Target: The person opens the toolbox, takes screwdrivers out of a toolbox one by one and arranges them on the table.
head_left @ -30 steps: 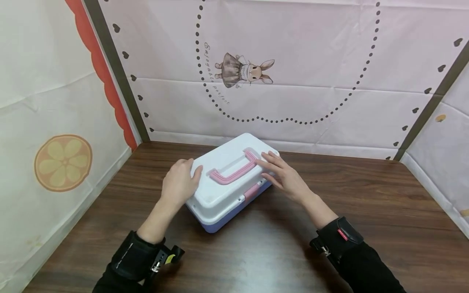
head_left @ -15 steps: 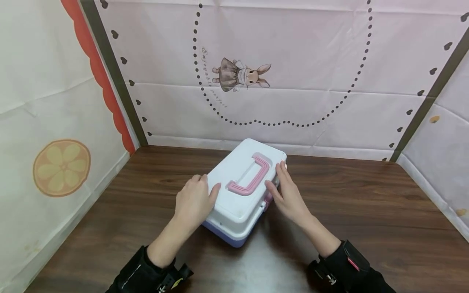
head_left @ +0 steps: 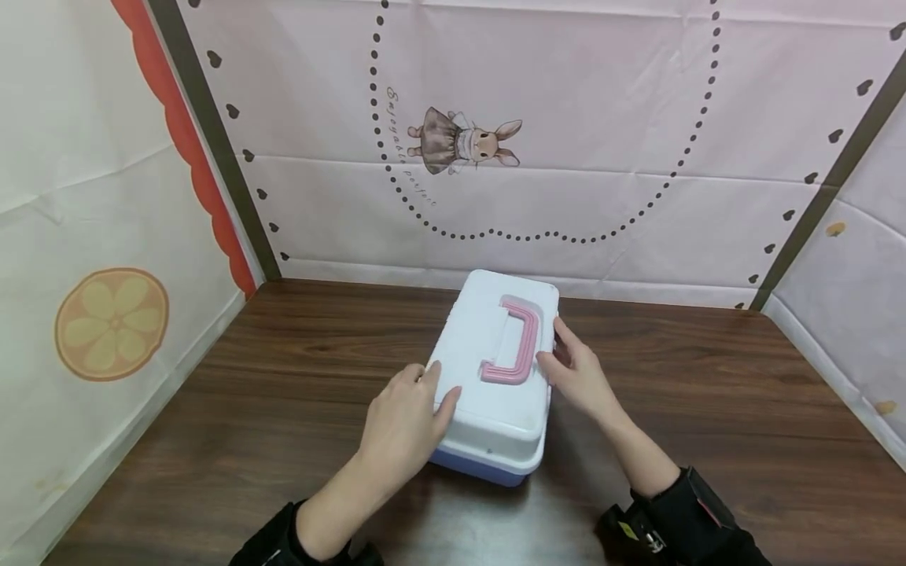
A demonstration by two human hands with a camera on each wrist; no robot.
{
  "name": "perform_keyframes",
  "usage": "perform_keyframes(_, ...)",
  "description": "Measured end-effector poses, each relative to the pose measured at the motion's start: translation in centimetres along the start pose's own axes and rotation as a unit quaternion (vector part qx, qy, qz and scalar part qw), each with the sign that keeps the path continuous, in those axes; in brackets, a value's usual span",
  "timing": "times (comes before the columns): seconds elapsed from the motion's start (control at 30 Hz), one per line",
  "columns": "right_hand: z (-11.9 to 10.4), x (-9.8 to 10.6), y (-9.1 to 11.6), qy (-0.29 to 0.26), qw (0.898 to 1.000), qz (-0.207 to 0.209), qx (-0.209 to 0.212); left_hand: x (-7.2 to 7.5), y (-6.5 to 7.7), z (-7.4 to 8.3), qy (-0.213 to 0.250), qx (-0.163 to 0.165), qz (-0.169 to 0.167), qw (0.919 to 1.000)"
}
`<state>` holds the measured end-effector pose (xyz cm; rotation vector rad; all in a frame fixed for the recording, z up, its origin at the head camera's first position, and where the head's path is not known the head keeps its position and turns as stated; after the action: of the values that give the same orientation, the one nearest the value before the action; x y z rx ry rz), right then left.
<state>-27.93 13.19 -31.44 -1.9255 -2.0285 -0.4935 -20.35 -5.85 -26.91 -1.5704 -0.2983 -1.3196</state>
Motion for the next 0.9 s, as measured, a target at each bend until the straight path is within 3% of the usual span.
perform_keyframes(0.23, 1.4, 1.6, -1.7, -0.014, 1.000, -0.018, -0.011, -0.6, 0.0, 2.4, 0.003, -0.031, 0.012, 0.9994)
perform_keyframes(0.47, 2.0, 2.3, -2.1, -0.054, 0.997, -0.037, -0.029, -0.9, -0.1, 4.2, -0.014, -0.061, 0.008, 0.9980)
perform_keyframes(0.73, 2.8, 2.7, -1.7, -0.087, 0.995, -0.011, -0.049, -1.0, -1.0, 5.8, -0.117, -0.109, -0.011, 0.9871)
perform_keyframes(0.8, 3.4, 3.0, -1.7, -0.096, 0.993, 0.006, -0.072, -1.5, -1.4, 6.5, -0.101, -0.132, -0.022, 0.9859)
perform_keyframes(0.9, 4.4, 3.0, -1.8, -0.127, 0.985, 0.007, -0.114, -2.4, -1.9, 7.7, -0.042, -0.171, -0.038, 0.9837)
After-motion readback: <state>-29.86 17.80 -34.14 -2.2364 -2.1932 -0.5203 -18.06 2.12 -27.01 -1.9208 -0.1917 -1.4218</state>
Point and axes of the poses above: each hand's wrist, its own y-axis away from the middle knuckle, its own x-axis out of the back of the hand, z = x × y, the point moved 9 cm from there along -y, towards the middle knuckle, and after that the axes turned 15 degrees about -x, right-handed, at the moved point
